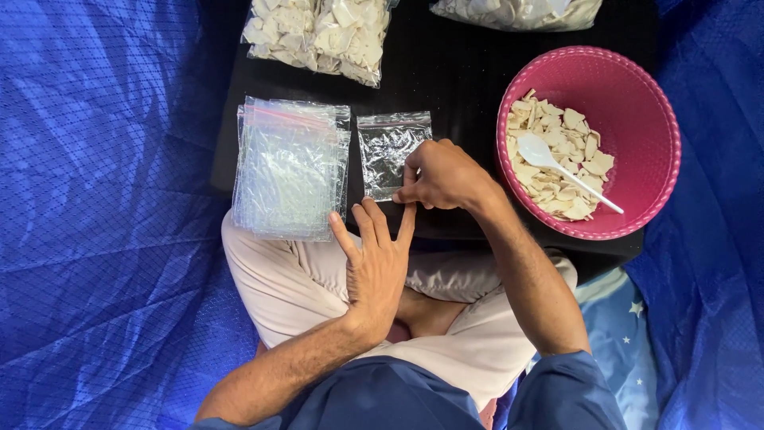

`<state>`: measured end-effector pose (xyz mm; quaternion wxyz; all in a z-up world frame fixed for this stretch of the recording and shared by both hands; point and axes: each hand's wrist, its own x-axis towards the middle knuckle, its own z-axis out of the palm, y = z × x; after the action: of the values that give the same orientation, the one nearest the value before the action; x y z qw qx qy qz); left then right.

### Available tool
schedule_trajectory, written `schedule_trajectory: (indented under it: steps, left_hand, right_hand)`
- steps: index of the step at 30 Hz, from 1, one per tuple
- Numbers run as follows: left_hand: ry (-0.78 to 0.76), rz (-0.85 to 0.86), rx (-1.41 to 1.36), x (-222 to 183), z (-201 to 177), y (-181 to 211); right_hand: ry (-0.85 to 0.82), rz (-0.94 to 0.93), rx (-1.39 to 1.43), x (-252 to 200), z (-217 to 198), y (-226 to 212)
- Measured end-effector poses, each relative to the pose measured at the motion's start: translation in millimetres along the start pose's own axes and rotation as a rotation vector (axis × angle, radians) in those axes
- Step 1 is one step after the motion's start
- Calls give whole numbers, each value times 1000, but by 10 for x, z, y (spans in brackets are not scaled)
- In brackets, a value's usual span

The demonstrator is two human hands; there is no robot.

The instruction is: Packing small dried food pieces from a bowl into small plastic zip-lock bags using a spoon.

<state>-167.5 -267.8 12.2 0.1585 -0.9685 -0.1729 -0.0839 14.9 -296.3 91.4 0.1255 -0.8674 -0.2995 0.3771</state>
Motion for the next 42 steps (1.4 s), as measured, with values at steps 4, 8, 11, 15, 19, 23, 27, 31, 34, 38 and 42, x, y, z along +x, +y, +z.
schedule_trajectory:
  steps: [4,8,11,15,19,23,27,31,34,38,42]
  left_hand:
    - [-9,44,-31,-48,10,-34]
    - [-29,111,-3,-89,49,-72]
    - [-47,102,34,-53,8,-99]
    - [-64,72,81,-46,6,-111]
    - [-61,64,59,-35,47,-91]
    - [-55,83,76,-19,-13,-170]
    - [-47,110,123,-34,-82,-298]
    - [-43,156,101,-39,-39,-388]
    - [-55,180,120,-37,-7,-371]
    - [-71,154,84,-23,41,-317]
    - [-55,160,-424,57,-126,-273]
  right_hand:
    - [14,18,39,-72,-13,149]
    - [72,27,90,-193,-17,201]
    - [140,40,164,-248,70,259]
    - [257,98,254,-198,224,547]
    - [328,99,334,-182,275,687]
    - [352,73,380,-150,328,738]
    - [369,46,404,-118,385,783]
    - [377,31,435,-104,411,820]
    - [381,23,443,-107,423,821]
    - [388,8,450,-120,430,838]
    - [393,-11,470,-120,435,828]
